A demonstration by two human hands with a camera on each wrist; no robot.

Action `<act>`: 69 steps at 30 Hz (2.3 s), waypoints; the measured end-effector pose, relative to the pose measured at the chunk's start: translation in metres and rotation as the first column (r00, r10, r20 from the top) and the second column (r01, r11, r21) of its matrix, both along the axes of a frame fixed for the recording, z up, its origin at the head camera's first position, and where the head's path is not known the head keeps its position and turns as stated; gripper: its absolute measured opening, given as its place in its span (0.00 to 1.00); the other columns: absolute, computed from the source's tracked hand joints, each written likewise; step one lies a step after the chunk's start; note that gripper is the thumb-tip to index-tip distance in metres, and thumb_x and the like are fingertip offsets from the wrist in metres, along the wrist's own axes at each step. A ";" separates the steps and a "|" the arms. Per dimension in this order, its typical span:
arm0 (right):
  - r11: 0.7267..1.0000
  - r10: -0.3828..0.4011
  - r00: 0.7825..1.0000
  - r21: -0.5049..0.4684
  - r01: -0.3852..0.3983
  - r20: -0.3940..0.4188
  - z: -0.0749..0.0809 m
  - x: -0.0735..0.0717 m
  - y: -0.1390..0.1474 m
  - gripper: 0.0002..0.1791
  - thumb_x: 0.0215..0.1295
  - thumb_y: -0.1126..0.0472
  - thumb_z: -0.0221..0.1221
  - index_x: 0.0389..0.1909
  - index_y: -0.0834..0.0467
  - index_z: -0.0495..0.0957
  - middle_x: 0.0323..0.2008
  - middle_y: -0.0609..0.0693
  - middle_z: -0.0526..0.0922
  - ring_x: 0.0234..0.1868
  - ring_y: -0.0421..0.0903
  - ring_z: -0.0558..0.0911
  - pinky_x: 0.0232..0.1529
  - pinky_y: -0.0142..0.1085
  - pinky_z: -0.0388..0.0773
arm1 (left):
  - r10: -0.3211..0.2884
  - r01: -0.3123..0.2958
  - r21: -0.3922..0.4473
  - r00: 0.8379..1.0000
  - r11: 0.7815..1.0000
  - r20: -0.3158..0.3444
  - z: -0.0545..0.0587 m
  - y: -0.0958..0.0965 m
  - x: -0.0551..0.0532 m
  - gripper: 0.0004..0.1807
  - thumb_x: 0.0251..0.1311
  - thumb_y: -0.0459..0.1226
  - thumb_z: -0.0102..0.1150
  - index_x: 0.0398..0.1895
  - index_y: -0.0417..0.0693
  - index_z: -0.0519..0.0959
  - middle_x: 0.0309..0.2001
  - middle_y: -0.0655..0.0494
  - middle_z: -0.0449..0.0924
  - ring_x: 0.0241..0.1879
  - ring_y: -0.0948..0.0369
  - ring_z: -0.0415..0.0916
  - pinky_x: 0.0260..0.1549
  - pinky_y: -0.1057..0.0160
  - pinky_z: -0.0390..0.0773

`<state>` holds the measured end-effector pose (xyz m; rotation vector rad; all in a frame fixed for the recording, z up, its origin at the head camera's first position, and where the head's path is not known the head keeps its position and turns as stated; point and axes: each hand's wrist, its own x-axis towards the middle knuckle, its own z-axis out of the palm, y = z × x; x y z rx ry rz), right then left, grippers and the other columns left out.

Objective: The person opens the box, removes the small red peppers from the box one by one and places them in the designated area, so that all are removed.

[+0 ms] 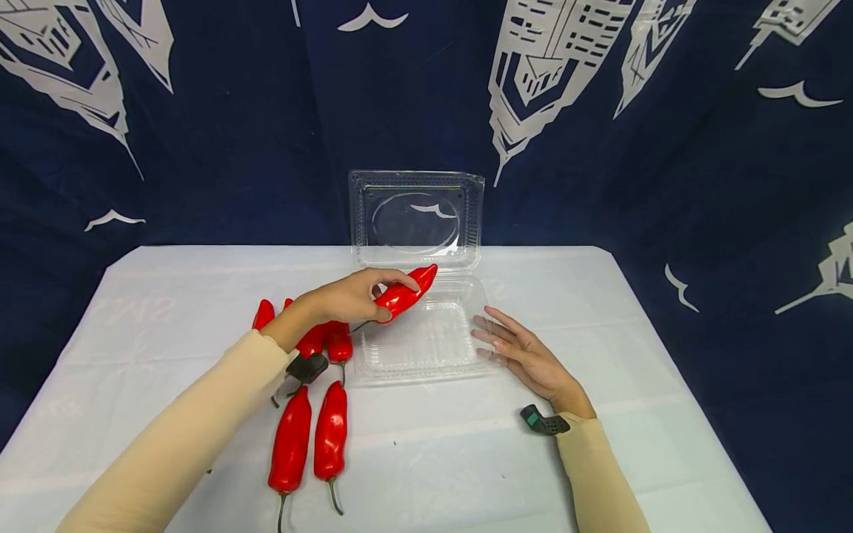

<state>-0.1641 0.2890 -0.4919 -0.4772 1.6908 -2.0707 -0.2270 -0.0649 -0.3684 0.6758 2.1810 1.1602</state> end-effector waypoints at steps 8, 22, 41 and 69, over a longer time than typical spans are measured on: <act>1.000 0.004 1.000 -0.003 -0.004 0.002 -0.001 0.000 0.000 0.37 0.77 0.67 0.49 0.80 0.59 0.42 0.79 0.67 0.45 0.74 0.48 0.66 0.66 0.38 0.73 | 0.044 -0.044 0.025 0.999 0.999 0.010 0.008 -0.022 0.011 0.30 0.59 0.29 0.62 0.64 0.62 0.75 0.62 0.47 0.68 0.57 0.47 0.67 0.42 0.51 0.83; 1.000 0.008 1.000 -0.013 -0.008 -0.014 0.001 0.001 0.002 0.36 0.77 0.67 0.48 0.80 0.57 0.43 0.79 0.65 0.46 0.74 0.46 0.66 0.67 0.39 0.72 | 0.141 -0.135 0.068 0.986 0.988 -0.085 0.018 -0.075 0.056 0.32 0.58 0.31 0.68 0.66 0.57 0.73 0.56 0.43 0.72 0.44 0.51 0.74 0.35 0.57 0.83; 1.000 0.006 1.000 -0.028 -0.006 -0.004 0.003 0.001 0.002 0.37 0.77 0.68 0.48 0.80 0.58 0.43 0.79 0.65 0.45 0.74 0.46 0.67 0.67 0.39 0.72 | 0.378 -0.384 0.062 0.922 0.921 0.082 -0.028 -0.154 0.142 0.38 0.56 0.36 0.71 0.70 0.53 0.66 0.48 0.44 0.74 0.41 0.53 0.76 0.35 0.61 0.81; 1.000 0.015 1.000 -0.020 -0.015 -0.011 0.003 0.001 0.000 0.37 0.77 0.67 0.48 0.80 0.60 0.41 0.79 0.65 0.46 0.75 0.49 0.65 0.66 0.38 0.72 | 0.465 -0.489 0.014 0.836 0.872 0.291 -0.101 -0.171 0.212 0.44 0.55 0.39 0.73 0.72 0.39 0.60 0.45 0.45 0.81 0.36 0.58 0.80 0.33 0.63 0.83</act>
